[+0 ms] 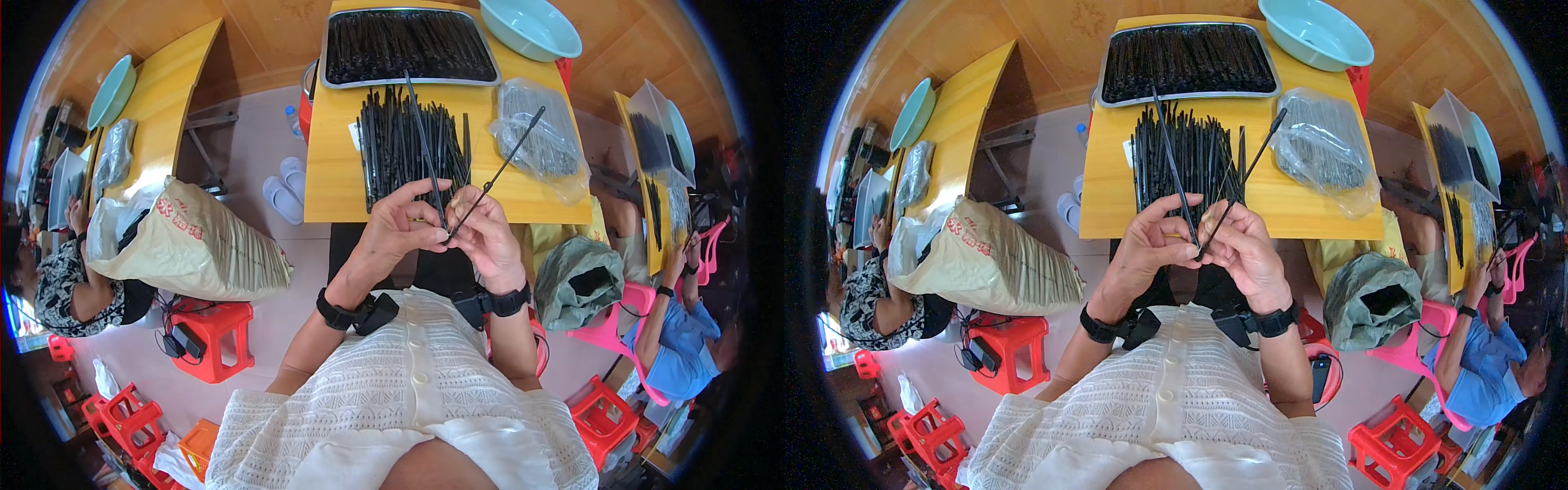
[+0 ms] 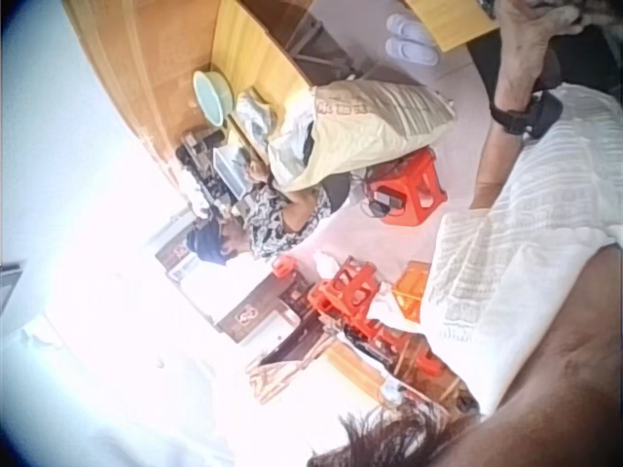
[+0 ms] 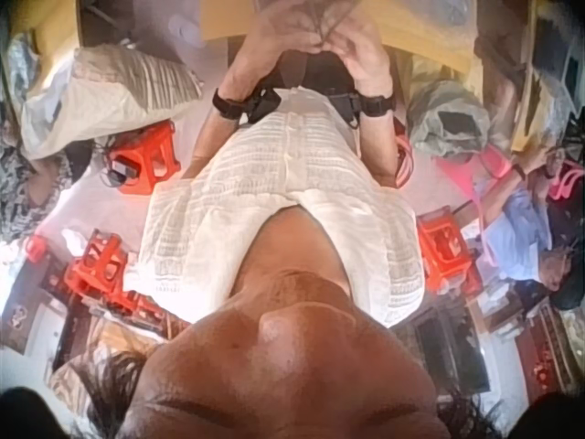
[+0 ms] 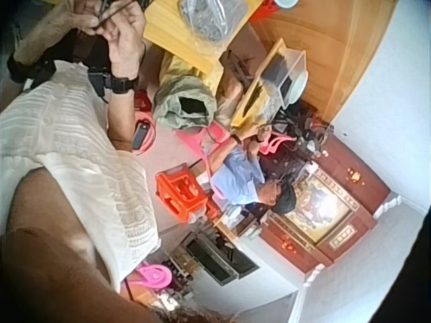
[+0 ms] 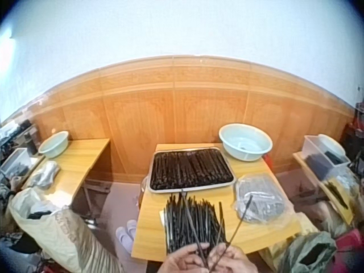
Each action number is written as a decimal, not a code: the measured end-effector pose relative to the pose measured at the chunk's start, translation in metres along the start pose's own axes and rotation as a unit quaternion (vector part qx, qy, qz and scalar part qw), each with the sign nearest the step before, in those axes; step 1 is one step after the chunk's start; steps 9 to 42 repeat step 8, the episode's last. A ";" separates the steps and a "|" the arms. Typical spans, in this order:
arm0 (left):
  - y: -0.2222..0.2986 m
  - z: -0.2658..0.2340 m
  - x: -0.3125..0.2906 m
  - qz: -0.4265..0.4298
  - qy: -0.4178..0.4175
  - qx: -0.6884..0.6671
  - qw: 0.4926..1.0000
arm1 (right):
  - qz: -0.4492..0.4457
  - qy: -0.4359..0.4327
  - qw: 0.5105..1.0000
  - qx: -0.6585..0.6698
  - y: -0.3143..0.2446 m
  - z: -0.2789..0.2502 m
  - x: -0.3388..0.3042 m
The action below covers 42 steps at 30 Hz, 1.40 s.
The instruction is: Threading thin wire through black plastic components to assemble products.
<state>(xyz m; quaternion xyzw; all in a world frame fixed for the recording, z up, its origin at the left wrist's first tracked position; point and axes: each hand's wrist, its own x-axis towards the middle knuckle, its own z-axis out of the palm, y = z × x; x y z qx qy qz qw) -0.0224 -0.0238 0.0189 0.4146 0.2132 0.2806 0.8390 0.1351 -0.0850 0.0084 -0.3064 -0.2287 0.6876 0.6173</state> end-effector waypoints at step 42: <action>-0.004 -0.001 -0.001 0.031 -0.006 0.008 0.999 | -0.023 0.079 0.996 0.029 0.008 0.002 0.005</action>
